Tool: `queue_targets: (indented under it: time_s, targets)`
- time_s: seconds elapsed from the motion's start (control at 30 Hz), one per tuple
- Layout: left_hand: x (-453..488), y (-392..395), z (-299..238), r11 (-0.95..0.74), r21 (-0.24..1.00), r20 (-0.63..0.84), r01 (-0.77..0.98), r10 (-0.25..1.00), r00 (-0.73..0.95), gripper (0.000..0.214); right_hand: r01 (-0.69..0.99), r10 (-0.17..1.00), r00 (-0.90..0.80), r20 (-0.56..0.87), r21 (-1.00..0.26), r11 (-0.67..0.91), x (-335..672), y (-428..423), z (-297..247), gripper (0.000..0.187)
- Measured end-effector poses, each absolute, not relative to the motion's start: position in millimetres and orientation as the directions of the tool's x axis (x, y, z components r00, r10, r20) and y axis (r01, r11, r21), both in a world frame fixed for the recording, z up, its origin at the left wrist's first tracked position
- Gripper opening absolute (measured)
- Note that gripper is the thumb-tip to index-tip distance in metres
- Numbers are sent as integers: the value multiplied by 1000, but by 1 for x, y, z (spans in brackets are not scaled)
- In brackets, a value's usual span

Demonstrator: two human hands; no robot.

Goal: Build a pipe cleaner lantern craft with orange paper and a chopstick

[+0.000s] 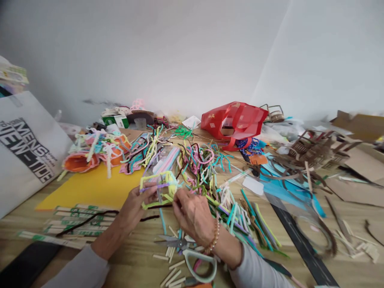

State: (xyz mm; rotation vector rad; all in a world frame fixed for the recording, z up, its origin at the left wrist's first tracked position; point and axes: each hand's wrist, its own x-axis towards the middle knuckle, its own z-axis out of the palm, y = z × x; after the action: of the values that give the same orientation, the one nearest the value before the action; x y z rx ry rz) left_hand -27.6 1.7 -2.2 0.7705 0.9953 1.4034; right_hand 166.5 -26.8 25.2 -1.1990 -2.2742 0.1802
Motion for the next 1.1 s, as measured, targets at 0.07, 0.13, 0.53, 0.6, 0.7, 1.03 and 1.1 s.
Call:
queue_targets:
  time_s: [0.07, 0.13, 0.53, 0.6, 0.7, 1.03, 1.1]
  targets:
    - [-24, -1, -4, 48, 928, -86, -369, 992, -88, 28, 738, 790, -441, 425, -329, 589, 164, -29, 24, 7]
    - [-21, -4, -6, 56, 941, -83, -333, 994, -68, 27, 757, 791, -434, 431, -302, 580, 163, -29, 22, 8]
    - [-22, -3, -4, 75, 914, -120, -399, 989, -88, 30, 800, 837, -465, 290, -266, 537, 163, -32, 30, 8]
    - [-25, 0, -3, 66, 907, -126, -416, 985, -118, 32, 818, 842, -496, 212, -211, 535, 161, -33, 29, 7]
    - [-28, 3, 0, 38, 913, -106, -407, 984, -145, 32, 827, 835, -544, 78, -119, 550, 157, -37, 24, 8]
    - [-31, 7, -4, 38, 877, -115, -479, 984, -132, 31, 763, 763, -639, -98, 45, 645, 184, -39, 50, 13]
    - [-30, 8, -4, 40, 873, -117, -486, 985, -130, 32, 758, 759, -641, -118, 59, 649, 195, -38, 61, 16]
